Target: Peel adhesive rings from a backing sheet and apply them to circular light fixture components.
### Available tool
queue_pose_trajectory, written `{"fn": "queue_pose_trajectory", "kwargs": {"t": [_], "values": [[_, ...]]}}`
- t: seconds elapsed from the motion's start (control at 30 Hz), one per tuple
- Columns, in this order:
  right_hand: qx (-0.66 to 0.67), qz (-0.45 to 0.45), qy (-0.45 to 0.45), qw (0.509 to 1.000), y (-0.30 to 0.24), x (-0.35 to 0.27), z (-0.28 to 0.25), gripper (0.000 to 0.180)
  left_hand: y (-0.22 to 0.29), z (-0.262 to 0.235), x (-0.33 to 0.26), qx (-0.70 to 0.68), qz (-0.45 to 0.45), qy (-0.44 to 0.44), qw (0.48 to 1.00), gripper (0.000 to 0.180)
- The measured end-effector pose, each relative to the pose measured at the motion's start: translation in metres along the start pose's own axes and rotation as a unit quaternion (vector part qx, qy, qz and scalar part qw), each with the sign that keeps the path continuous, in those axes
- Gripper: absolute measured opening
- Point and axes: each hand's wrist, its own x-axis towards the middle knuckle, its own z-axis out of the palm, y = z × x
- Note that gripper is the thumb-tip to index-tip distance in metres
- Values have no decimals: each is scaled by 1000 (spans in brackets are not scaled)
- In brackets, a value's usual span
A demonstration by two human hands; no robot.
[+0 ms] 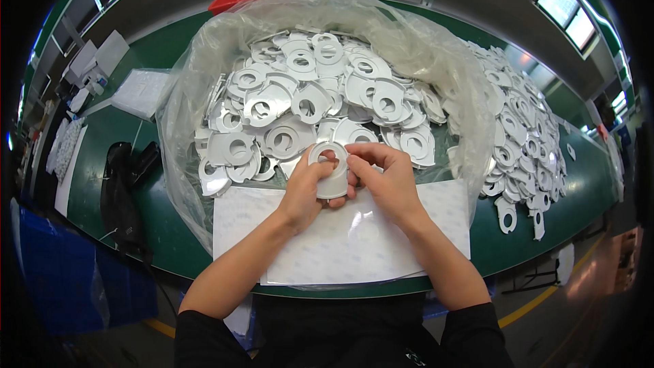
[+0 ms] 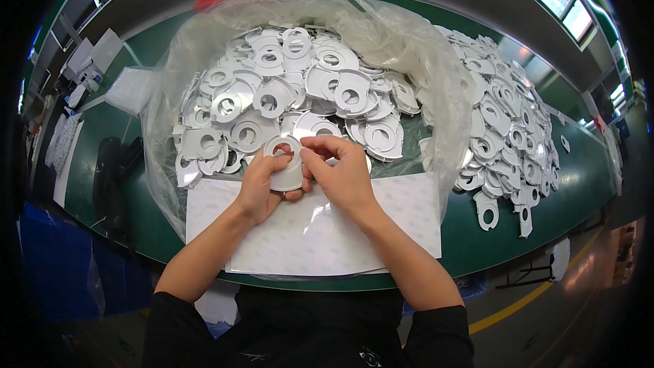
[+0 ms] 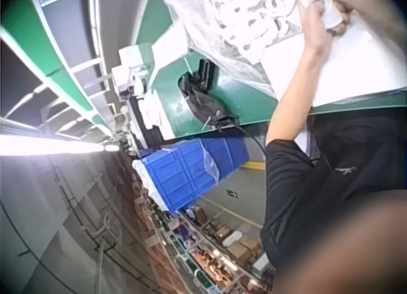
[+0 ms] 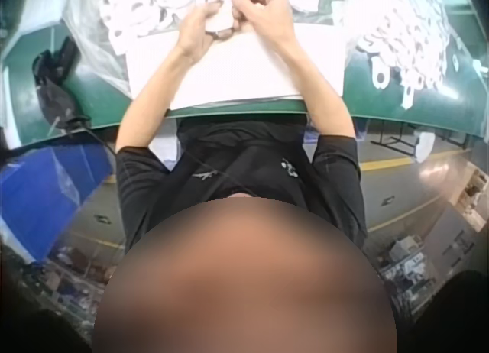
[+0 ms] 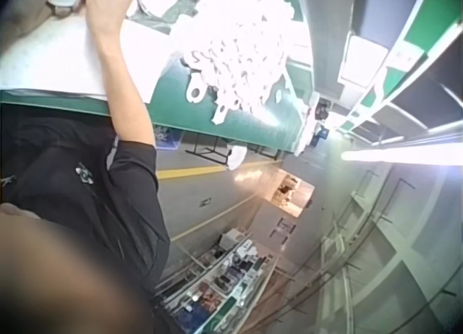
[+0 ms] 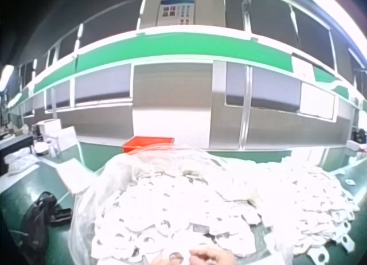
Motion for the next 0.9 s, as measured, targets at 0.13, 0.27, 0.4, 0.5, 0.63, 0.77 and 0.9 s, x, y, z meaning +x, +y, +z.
{"fn": "queue_pose_trajectory", "kwargs": {"t": [0.13, 0.27, 0.4, 0.5, 0.63, 0.77, 0.9], "values": [[39, 40, 4, 998, -3, 0, 0, 18, -2, -2, -1, 19, 12, -20, 1000, 29], [61, 82, 14, 995, -7, 0, 0, 15, -7, -4, -1, 47, 10, -28, 998, 33], [57, 85, 31, 994, -6, -1, -2, 12, -6, -4, -2, 95, -7, -61, 994, 36], [32, 56, 44, 997, -6, -2, 0, 17, -5, 0, -4, 143, -8, -62, 988, 36], [-7, 34, 56, 998, -8, -5, 2, 25, -9, -3, -4, 146, 9, -91, 985, 59], [-84, 43, 81, 992, -17, -9, 7, 35, -8, -2, -3, 147, 5, -95, 985, 76], [-303, -43, 104, 947, -9, -10, 3, 43, -5, 0, -3, 177, -17, -97, 979, 82]]}}
